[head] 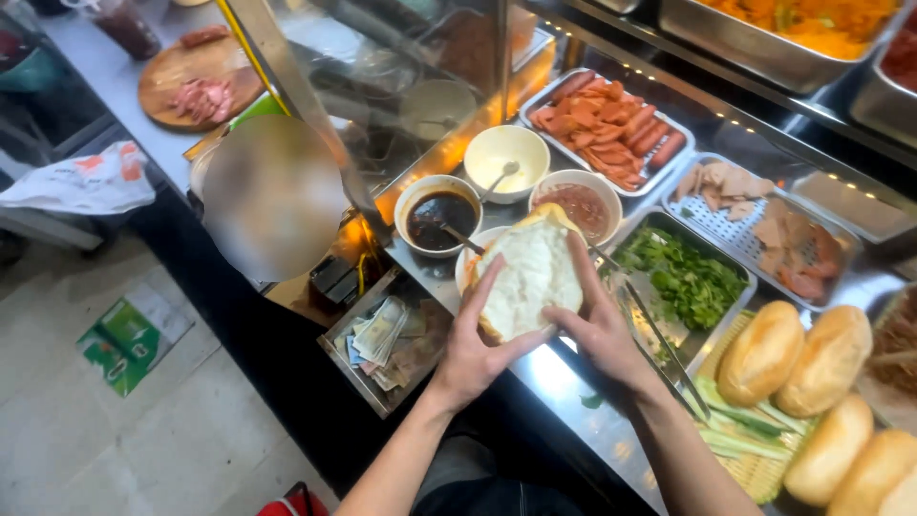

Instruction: Preparing a sandwich by slicing meat, adding various fillings, and toasting it in a press.

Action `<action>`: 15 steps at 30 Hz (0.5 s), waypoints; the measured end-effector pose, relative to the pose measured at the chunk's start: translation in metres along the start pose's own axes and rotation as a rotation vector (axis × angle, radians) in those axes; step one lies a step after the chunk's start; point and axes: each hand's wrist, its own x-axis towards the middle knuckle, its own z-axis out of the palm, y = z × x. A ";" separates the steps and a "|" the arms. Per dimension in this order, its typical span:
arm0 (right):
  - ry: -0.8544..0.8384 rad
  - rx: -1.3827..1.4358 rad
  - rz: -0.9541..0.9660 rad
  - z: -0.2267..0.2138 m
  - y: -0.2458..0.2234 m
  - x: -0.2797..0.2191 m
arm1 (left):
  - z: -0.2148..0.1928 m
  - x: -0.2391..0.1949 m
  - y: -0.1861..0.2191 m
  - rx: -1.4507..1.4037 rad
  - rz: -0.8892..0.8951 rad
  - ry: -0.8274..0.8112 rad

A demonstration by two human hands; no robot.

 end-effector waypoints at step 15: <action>0.153 -1.048 0.517 -0.093 0.062 0.068 | -0.105 0.076 -0.025 0.140 -0.149 0.189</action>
